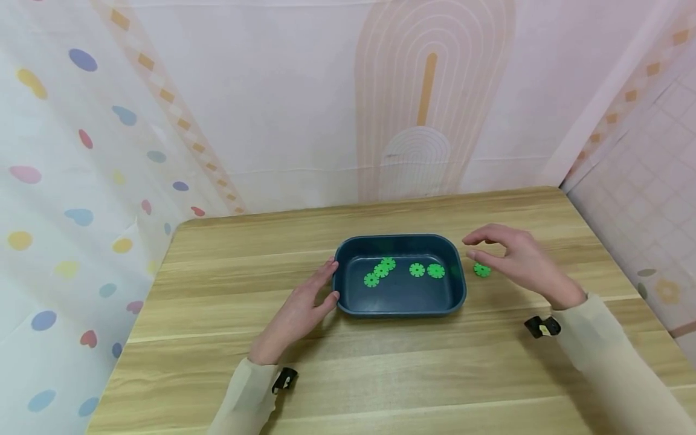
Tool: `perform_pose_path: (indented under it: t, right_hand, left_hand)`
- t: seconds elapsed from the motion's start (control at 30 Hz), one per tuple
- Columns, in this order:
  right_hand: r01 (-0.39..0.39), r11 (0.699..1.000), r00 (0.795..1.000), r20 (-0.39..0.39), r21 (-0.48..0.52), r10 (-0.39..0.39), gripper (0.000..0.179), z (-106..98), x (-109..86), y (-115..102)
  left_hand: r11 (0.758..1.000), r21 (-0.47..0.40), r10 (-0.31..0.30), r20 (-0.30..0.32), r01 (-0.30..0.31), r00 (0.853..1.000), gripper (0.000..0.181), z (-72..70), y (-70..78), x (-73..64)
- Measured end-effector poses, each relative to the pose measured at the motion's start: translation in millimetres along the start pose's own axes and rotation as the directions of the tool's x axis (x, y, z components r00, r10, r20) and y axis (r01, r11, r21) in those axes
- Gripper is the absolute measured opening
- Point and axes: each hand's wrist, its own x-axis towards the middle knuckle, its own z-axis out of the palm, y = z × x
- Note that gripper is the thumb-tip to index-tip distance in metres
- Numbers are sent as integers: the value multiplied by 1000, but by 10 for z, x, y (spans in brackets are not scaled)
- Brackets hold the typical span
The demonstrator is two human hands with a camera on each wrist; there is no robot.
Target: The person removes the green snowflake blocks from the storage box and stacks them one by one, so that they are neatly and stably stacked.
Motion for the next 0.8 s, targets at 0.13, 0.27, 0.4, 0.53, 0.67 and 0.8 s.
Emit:
perform_pose_path:
  t: [0.13, 0.27, 0.4, 0.53, 0.67, 0.8]
  right_hand:
    - [35, 999, 999, -1, 31, -35, 20, 52, 67, -84]
    - [50, 998, 998, 25, 48, -51, 19, 103, 145, -170]
    - [76, 996, 995, 60, 50, -79, 19, 151, 236, -253]
    - [84, 995, 990, 109, 46, -88, 21, 183, 339, -334]
    - [78, 996, 983, 166, 36, -83, 25, 209, 456, -405]
    - [81, 996, 971, 222, 27, -85, 28, 243, 585, -460]
  left_hand:
    - [1000, 0, -2, 4, 2, 1000, 63, 3, -1, 4]
    - [1000, -1, 3, 5, -3, 1000, 63, 3, 0, 9]
    - [1000, 0, 1, 4, -1, 1000, 63, 1, 5, 8]
    - [1000, 1, -4, 1, 4, 1000, 63, -4, 11, 1]
    - [1000, -4, -2, 1, 2, 1000, 63, -6, 10, -3]
    - [1000, -7, 1, 4, -1, 1000, 63, -7, 12, -3]
